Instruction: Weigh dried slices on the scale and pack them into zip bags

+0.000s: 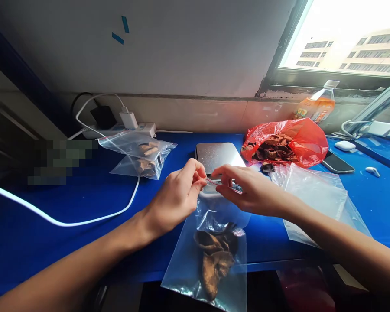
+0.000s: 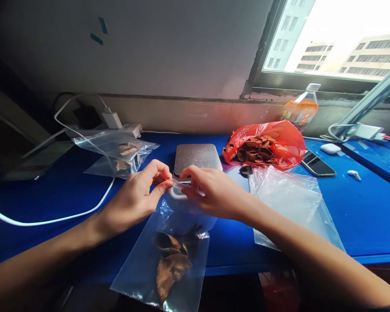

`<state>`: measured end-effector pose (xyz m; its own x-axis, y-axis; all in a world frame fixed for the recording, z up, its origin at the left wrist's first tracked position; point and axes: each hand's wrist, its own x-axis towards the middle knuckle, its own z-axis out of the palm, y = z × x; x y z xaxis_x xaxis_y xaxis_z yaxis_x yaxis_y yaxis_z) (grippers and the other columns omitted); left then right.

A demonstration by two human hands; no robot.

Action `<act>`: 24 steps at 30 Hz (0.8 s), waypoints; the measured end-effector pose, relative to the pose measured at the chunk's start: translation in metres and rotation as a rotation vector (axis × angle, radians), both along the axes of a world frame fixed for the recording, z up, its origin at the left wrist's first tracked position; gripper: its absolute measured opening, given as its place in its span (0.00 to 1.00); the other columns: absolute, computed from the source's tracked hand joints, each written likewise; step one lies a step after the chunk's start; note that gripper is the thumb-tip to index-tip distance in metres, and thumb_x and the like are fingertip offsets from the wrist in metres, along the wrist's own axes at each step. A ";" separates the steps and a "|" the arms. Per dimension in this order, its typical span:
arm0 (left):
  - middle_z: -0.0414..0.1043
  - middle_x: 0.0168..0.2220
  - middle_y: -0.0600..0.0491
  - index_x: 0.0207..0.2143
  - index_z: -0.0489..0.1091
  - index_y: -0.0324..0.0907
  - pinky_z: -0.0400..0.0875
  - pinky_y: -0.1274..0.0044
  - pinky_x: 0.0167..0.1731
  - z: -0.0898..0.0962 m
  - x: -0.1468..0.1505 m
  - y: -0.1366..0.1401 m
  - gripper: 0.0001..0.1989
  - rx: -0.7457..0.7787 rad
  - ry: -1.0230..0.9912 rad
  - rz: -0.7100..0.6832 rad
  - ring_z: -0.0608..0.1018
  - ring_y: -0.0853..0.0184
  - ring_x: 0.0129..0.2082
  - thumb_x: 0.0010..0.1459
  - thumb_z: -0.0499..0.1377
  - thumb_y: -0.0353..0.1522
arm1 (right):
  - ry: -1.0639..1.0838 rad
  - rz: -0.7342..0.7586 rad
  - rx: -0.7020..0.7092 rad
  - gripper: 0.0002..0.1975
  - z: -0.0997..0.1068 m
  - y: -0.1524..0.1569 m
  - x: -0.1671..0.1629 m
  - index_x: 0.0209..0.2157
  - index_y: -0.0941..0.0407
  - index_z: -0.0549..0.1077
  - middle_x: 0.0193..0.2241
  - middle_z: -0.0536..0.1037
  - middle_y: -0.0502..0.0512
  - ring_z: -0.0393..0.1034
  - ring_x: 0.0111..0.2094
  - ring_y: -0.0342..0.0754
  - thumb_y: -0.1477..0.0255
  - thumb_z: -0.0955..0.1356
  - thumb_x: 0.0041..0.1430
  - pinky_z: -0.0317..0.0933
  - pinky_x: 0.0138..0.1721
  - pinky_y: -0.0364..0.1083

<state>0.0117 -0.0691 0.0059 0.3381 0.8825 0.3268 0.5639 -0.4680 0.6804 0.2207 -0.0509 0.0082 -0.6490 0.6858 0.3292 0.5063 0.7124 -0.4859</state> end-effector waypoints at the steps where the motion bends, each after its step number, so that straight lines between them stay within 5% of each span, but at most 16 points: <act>1: 0.71 0.28 0.58 0.36 0.62 0.44 0.67 0.77 0.29 0.000 0.001 -0.003 0.02 0.047 0.009 -0.007 0.75 0.69 0.27 0.63 0.53 0.29 | 0.022 0.010 0.013 0.03 0.000 -0.002 -0.002 0.38 0.56 0.70 0.27 0.75 0.51 0.66 0.26 0.42 0.73 0.65 0.63 0.58 0.28 0.42; 4: 0.72 0.32 0.57 0.37 0.63 0.44 0.69 0.78 0.33 0.001 0.003 -0.007 0.02 0.126 -0.009 -0.041 0.77 0.70 0.31 0.63 0.55 0.29 | 0.108 0.027 0.021 0.04 0.001 -0.005 -0.007 0.30 0.56 0.69 0.26 0.74 0.50 0.64 0.26 0.40 0.76 0.66 0.60 0.57 0.28 0.41; 12: 0.74 0.30 0.58 0.35 0.65 0.44 0.71 0.79 0.33 -0.002 0.008 -0.008 0.03 0.113 -0.067 -0.031 0.77 0.70 0.30 0.62 0.59 0.31 | 0.291 -0.026 -0.091 0.11 -0.006 -0.011 -0.014 0.35 0.53 0.59 0.28 0.71 0.48 0.64 0.27 0.41 0.81 0.65 0.54 0.59 0.27 0.40; 24: 0.76 0.30 0.54 0.31 0.73 0.42 0.68 0.77 0.32 0.010 0.005 -0.003 0.10 0.090 0.052 -0.080 0.76 0.67 0.30 0.63 0.54 0.31 | 0.307 -0.059 -0.024 0.09 -0.014 -0.011 -0.019 0.32 0.53 0.58 0.27 0.70 0.48 0.63 0.26 0.41 0.81 0.63 0.57 0.56 0.26 0.41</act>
<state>0.0168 -0.0724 0.0164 0.4249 0.8200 0.3834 0.5554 -0.5706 0.6049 0.2014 -0.0621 -0.0056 -0.4810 0.7291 0.4869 0.3732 0.6728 -0.6388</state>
